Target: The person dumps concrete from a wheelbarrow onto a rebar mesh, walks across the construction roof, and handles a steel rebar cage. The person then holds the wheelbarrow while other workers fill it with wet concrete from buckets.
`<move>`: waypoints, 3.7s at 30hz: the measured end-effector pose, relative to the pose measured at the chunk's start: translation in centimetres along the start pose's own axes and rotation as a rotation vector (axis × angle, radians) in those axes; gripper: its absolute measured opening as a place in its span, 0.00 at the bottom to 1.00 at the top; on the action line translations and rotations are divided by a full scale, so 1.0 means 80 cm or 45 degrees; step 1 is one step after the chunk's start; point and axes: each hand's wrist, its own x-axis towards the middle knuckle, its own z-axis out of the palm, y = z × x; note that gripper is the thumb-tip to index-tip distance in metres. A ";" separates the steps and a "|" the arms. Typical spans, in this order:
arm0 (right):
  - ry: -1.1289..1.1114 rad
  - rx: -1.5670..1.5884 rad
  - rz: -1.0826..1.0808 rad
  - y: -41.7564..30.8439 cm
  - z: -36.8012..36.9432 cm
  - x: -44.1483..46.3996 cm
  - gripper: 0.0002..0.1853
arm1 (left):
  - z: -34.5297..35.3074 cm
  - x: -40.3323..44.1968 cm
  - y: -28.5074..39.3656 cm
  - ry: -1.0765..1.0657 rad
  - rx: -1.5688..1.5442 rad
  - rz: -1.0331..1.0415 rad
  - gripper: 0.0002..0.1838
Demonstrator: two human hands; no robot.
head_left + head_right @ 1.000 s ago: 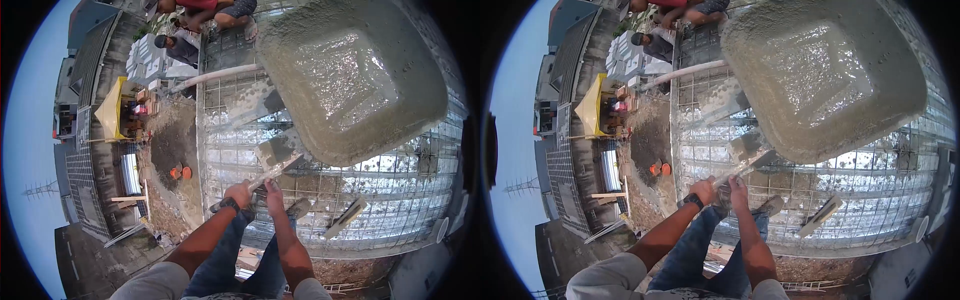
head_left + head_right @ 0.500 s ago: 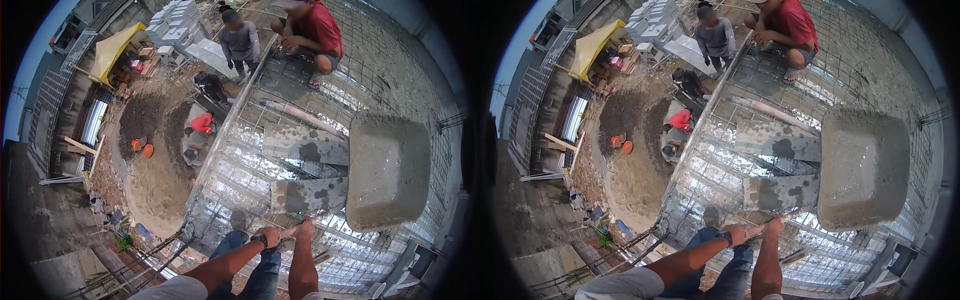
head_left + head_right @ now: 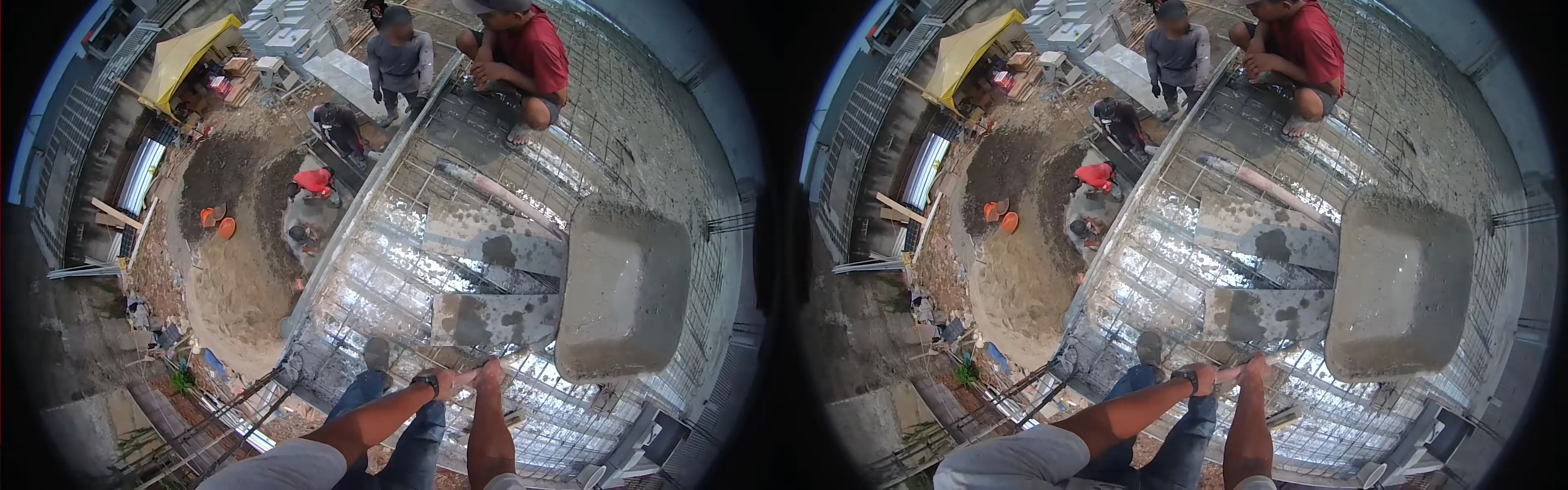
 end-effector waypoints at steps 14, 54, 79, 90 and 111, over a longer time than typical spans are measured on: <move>-0.101 -0.227 -0.042 0.017 -0.030 0.034 0.25 | 0.022 -0.005 0.030 0.047 0.140 -0.138 0.24; -0.533 0.342 0.060 0.045 -0.020 0.019 0.15 | 0.001 -0.050 -0.024 0.251 0.085 -0.012 0.17; -0.348 0.165 -0.009 0.070 -0.015 -0.014 0.16 | 0.023 -0.056 -0.011 0.191 0.122 -0.221 0.15; -0.641 0.241 0.024 0.087 -0.044 -0.043 0.10 | 0.045 -0.063 0.004 0.309 0.081 -0.257 0.15; -1.229 -0.771 -0.012 0.355 0.085 -0.435 0.16 | 0.380 -0.502 -0.468 2.012 -2.549 -1.072 0.40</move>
